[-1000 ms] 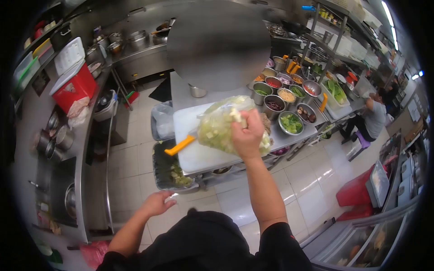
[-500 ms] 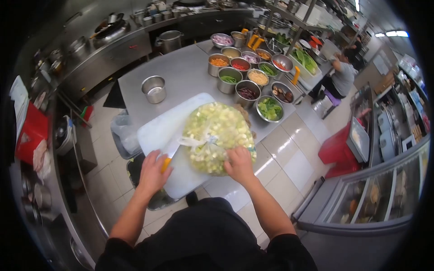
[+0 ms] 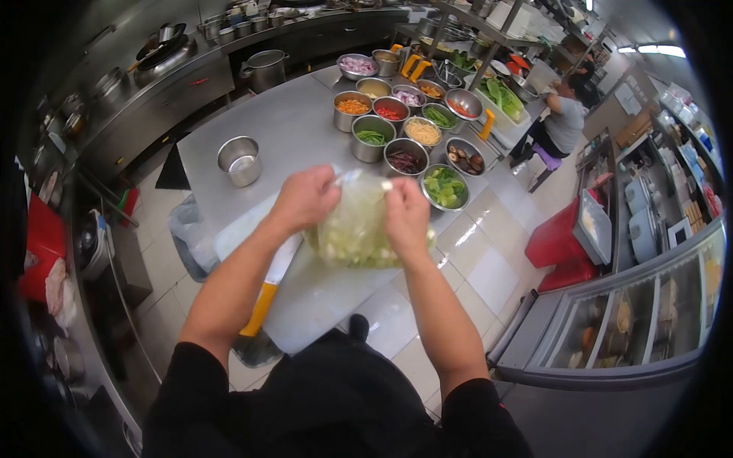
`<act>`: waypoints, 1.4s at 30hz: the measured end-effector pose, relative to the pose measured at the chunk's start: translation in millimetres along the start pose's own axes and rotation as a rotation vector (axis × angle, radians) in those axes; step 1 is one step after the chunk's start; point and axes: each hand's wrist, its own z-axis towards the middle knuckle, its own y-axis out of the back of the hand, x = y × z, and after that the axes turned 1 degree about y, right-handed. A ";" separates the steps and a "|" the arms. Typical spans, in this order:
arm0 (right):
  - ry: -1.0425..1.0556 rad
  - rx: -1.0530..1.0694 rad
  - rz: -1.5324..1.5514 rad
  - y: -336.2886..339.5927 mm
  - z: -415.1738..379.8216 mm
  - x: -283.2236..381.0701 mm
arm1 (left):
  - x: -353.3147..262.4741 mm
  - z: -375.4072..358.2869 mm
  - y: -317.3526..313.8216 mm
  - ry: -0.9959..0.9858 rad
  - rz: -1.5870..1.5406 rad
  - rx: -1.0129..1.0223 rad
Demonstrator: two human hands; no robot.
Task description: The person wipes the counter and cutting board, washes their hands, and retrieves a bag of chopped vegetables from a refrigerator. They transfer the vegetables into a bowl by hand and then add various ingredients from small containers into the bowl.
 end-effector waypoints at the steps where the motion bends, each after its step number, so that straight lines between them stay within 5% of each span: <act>1: 0.056 0.020 0.060 0.0 6.5 8.8 | -7.4 3.3 6.7 -0.034 -0.017 -0.054; 4: 0.195 0.058 0.208 11.3 23.2 10.6 | -39.6 4.0 28.3 -0.028 -0.162 -0.142; 9: 0.418 0.256 -0.162 30.9 3.4 -30.3 | -19.2 -45.4 2.5 -0.183 0.105 -0.165; 11: 0.467 0.503 -0.364 36.6 -10.1 -61.8 | 4.4 -74.6 -17.5 -0.036 0.207 -0.064; 14: 0.550 0.568 -0.319 39.2 -26.9 -42.0 | 9.5 -102.5 -20.8 0.148 0.036 -0.085; 17: 0.583 0.513 -0.286 32.1 -32.4 -28.5 | 5.4 -115.3 -25.2 0.162 0.007 -0.180; 23: 0.325 0.690 -0.246 -10.0 -31.9 -18.7 | 3.0 -128.6 -37.1 0.087 0.040 -0.278; 32: 0.634 0.811 -0.599 3.5 -37.9 -12.2 | 14.8 -118.0 -47.1 0.123 0.373 -0.202; 35: 0.102 0.876 -0.338 40.7 -24.3 -3.9 | 11.2 -106.1 -36.0 0.442 0.295 -0.085; 38: -0.162 0.848 0.120 56.7 -15.3 15.9 | 10.8 -107.3 -32.2 0.083 0.238 -0.198; 41: -0.102 0.739 0.257 45.1 -11.5 8.4 | 19.0 -100.3 -20.9 0.173 -0.047 -0.219; 42: 0.009 0.759 -0.069 38.6 -14.6 -8.1 | 22.4 -98.5 -17.2 0.269 -0.135 -0.154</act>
